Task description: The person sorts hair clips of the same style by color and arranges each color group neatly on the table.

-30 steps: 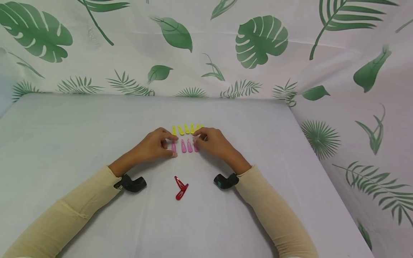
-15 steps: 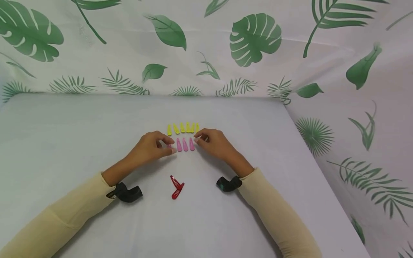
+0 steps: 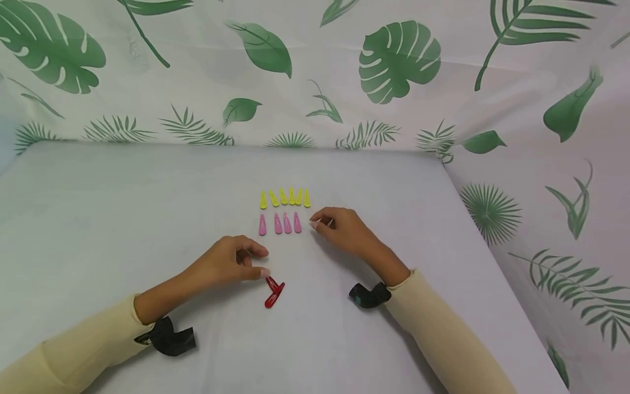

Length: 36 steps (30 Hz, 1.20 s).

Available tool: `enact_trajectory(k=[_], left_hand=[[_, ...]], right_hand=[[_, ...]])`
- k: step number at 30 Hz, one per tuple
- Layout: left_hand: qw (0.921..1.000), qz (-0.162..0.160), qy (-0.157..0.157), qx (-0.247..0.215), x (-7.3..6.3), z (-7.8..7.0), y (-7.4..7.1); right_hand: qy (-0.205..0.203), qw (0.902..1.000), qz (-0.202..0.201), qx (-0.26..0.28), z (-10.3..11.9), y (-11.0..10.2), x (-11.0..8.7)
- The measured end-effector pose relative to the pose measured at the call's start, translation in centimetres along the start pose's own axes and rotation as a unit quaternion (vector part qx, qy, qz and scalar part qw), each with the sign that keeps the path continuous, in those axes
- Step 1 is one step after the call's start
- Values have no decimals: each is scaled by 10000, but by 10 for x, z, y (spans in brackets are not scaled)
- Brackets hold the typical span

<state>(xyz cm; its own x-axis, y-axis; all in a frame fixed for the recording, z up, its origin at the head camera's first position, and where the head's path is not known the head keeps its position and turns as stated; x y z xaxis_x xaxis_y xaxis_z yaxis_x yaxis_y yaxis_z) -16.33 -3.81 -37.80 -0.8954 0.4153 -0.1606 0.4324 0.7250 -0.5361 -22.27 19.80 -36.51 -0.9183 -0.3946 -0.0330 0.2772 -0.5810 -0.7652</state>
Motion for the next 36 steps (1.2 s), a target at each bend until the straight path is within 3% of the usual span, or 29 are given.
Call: enact_trajectory(k=[7, 12, 22, 27, 36], left_hand=[[9993, -190, -157, 284, -8, -4, 14], [9984, -324, -31, 472, -9, -7, 19], [9913, -493, 659, 1023, -12, -13, 23], [9884, -493, 952, 1075, -13, -14, 23], [9983, -241, 412, 320, -9, -7, 13]], right_hand=[[-206, 9998, -39, 77, -1, 0, -7], [-235, 9996, -130, 59, -2, 1, -7], [-201, 9996, -133, 126, -1, 2, -6], [-182, 9996, -127, 152, -1, 3, -7], [-136, 9998, -74, 82, -1, 4, -8]])
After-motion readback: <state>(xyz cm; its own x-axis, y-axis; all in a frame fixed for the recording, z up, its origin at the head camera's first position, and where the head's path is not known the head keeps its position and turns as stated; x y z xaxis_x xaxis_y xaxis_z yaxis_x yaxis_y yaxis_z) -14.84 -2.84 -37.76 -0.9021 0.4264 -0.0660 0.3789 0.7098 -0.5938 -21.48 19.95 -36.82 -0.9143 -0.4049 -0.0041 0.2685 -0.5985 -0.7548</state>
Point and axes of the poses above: each hand's wrist, its own x-axis towards the middle knuckle, its own y-axis out of the palm, z = x × y, the point moved 4 cm from there along x, towards the middle knuckle, and after that the axes turned 2 degrees about -y, right-handed, at the moved point
